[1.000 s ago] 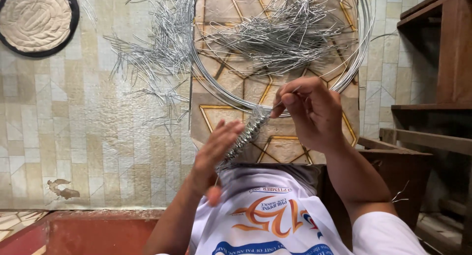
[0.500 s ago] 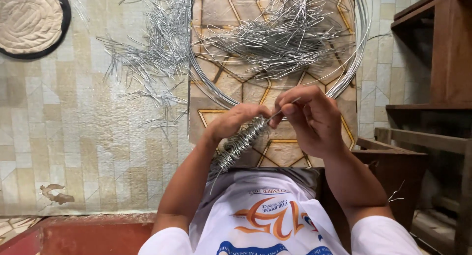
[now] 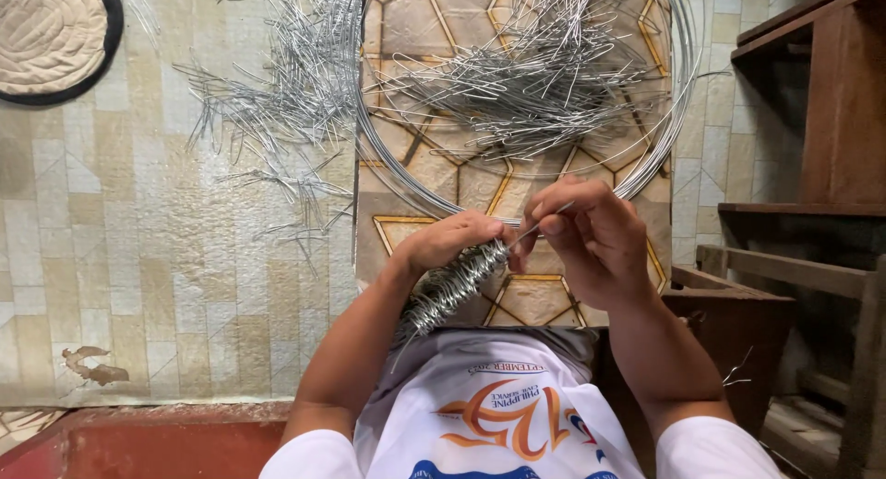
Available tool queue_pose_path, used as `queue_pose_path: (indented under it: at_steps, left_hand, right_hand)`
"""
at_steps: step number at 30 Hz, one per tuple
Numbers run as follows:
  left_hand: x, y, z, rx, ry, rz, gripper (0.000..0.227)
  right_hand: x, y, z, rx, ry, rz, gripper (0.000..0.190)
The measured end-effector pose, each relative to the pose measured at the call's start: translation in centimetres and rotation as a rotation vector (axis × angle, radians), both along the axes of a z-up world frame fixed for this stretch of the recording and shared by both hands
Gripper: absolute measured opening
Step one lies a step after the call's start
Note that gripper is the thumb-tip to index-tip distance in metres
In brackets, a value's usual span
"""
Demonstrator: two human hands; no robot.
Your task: Assembling a wire frame by threading bundles of pre-cut metal wires onto a circular hoop
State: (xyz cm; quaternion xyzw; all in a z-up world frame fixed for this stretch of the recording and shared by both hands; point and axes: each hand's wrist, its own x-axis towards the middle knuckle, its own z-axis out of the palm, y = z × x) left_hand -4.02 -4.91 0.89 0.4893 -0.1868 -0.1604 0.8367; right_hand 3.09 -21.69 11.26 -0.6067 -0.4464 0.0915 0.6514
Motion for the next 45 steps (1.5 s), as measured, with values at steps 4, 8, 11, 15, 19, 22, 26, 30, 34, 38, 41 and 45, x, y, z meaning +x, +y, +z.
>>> queue_pose_path:
  at_steps: [4,8,11,15,19,22,26,30,34,38,41,45]
  left_hand:
    - [0.0,0.0,0.1,0.055,0.005,-0.033,0.047]
    - [0.4,-0.1,-2.2,0.071,-0.006,-0.026,0.049]
    - [0.1,0.3,0.5,0.082,-0.015,-0.023,0.047]
    - [0.2,-0.7,-5.5,0.143,-0.055,-0.018,0.053]
    - [0.1,-0.9,-5.5,0.179,-0.079,-0.003,0.053]
    - [-0.1,-0.8,-4.3,0.193,-0.097,0.031,0.053]
    - [0.2,-0.5,-2.0,0.216,-0.145,0.08,0.053]
    - [0.0,-0.7,-3.6,0.178,-0.104,0.078,0.051]
    - [0.2,-0.4,-2.7,0.183,-0.122,0.074,0.049]
    - [-0.5,0.4,-4.3,0.239,-0.116,0.105,0.041]
    - [-1.9,1.4,-0.1,0.382,-0.149,0.293,0.049]
    - [-7.1,0.9,-0.3,0.291,-0.069,0.546,0.104]
  right_hand:
    - [0.1,-0.2,-0.7,0.014,0.068,0.022,0.016]
    - [0.3,-0.1,-0.9,0.02,0.076,0.036,0.016]
    - [0.3,0.1,-0.7,0.009,0.064,0.041,0.016]
    - [0.2,-0.4,-1.0,-0.005,0.094,0.034,0.018]
    - [1.5,-1.4,-1.8,-0.096,0.132,-0.001,0.034]
    - [3.4,-2.3,-5.3,-0.176,0.136,-0.086,0.04]
    - [5.0,-3.6,-11.5,-0.365,0.179,-0.277,0.02]
    - [3.1,-4.0,-11.5,-0.469,0.137,-0.215,0.021]
    - [0.5,-3.6,-8.5,-0.286,0.155,0.101,0.051]
    - [-1.1,-1.8,-4.6,-0.23,-0.025,0.108,0.033]
    - [-1.2,-1.9,-5.3,-0.169,0.0,0.115,0.031]
    - [-1.8,-1.7,-6.0,-0.118,0.041,0.103,0.027]
